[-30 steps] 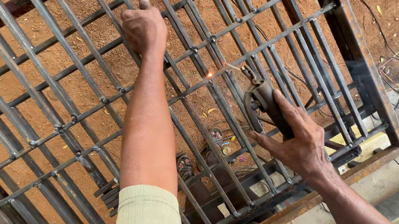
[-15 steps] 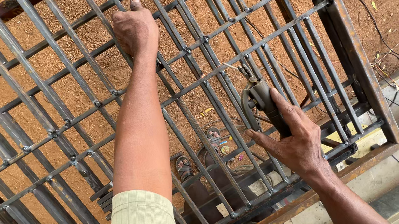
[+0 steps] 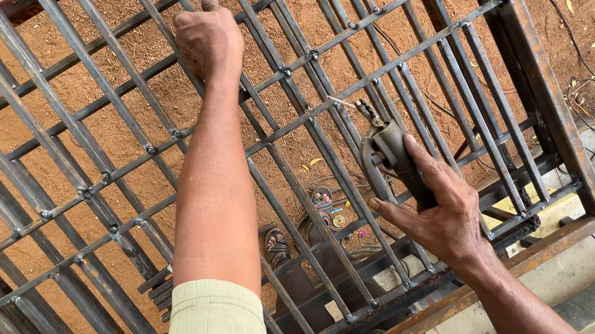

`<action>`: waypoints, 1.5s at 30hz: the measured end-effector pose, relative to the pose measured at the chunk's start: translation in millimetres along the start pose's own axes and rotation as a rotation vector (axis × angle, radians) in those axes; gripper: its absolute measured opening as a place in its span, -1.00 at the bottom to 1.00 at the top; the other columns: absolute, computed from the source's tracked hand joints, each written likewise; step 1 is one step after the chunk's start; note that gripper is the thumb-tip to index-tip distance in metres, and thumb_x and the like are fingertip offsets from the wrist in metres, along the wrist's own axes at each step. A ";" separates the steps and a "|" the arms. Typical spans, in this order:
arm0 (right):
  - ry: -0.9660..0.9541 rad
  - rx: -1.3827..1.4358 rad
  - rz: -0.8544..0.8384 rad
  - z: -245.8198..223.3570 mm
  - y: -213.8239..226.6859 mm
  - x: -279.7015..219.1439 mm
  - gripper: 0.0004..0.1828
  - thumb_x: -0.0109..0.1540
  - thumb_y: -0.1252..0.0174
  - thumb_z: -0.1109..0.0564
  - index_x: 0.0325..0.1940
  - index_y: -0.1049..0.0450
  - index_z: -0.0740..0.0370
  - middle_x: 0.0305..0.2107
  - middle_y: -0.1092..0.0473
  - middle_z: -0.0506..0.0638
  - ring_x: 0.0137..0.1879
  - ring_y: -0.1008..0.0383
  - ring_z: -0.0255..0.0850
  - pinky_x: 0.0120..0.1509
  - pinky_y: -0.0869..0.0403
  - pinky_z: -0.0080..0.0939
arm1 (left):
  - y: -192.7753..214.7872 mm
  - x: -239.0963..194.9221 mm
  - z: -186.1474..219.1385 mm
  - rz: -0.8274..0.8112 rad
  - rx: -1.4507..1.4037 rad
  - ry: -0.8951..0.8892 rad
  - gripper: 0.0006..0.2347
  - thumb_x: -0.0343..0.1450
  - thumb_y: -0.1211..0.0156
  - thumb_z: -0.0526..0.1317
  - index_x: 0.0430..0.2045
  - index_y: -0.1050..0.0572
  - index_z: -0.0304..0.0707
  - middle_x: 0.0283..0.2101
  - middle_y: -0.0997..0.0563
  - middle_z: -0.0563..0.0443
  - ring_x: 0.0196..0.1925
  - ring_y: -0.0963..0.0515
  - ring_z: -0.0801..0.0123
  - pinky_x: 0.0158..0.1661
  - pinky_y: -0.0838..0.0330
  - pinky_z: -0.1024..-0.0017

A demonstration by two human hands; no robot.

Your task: The person welds the joints of a rectangular metal grid frame using an electrode welder, occasionally clearing debris by hand and moving the frame on the ground.

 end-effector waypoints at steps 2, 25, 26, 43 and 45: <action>0.015 0.016 -0.008 -4.7 -3.4 -0.9 0.05 0.04 -0.52 -0.02 0.52 -0.17 0.16 0.03 -0.49 0.26 0.12 -0.58 -0.02 0.08 -0.65 -0.08 | 1.0 -0.2 -0.5 0.005 0.016 -0.001 -0.58 0.48 0.03 0.23 -0.38 -0.44 -0.17 -0.64 -0.37 0.27 -0.70 -0.35 0.63 -0.67 -0.22 0.52; -0.187 0.132 0.142 26.5 44.0 -23.2 0.01 0.03 -0.52 0.09 0.51 -0.24 0.32 0.03 -0.51 0.21 -0.21 -0.56 -0.29 -0.27 -0.60 -0.36 | 13.9 -11.9 27.7 -0.029 0.392 -0.244 -0.65 0.47 -0.16 0.00 -0.16 -0.45 -0.39 -0.42 -0.56 0.02 -0.59 -0.54 0.54 -0.67 -0.43 0.54; -0.209 0.134 0.152 28.1 46.8 -25.9 0.00 0.04 -0.51 0.10 0.50 -0.24 0.33 0.03 -0.51 0.20 -0.19 -0.57 -0.31 -0.25 -0.62 -0.37 | 11.8 -12.1 27.7 -0.038 0.408 -0.257 -0.68 0.47 -0.16 -0.01 -0.19 -0.47 -0.36 -0.40 -0.58 0.01 -0.58 -0.53 0.54 -0.66 -0.43 0.53; -0.259 0.180 0.196 35.7 61.8 -40.7 -0.02 0.07 -0.50 0.11 0.53 -0.25 0.31 0.08 -0.50 0.18 0.00 -0.58 -0.27 -0.07 -0.64 -0.32 | 41.9 -9.7 28.8 -0.045 0.652 -0.803 -0.55 0.58 0.05 0.15 -0.41 -0.46 -0.32 -0.65 -0.36 0.11 -0.73 -0.27 0.51 -0.79 -0.21 0.39; -0.274 0.145 0.204 39.7 66.2 -45.6 -0.01 0.06 -0.50 0.12 0.52 -0.24 0.32 0.09 -0.49 0.20 -0.02 -0.56 -0.26 -0.12 -0.63 -0.31 | 56.4 -36.0 31.6 -0.209 0.876 -0.909 -0.38 0.59 0.12 0.33 -0.55 -0.42 -0.31 -0.65 -0.25 0.10 -0.71 -0.16 0.49 -0.78 -0.14 0.40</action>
Point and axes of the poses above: each hand's wrist, its own x-axis towards the middle knuckle, its own y-axis out of the back of the hand, z = x × y, the point moved 7 cm from there along x, towards the middle knuckle
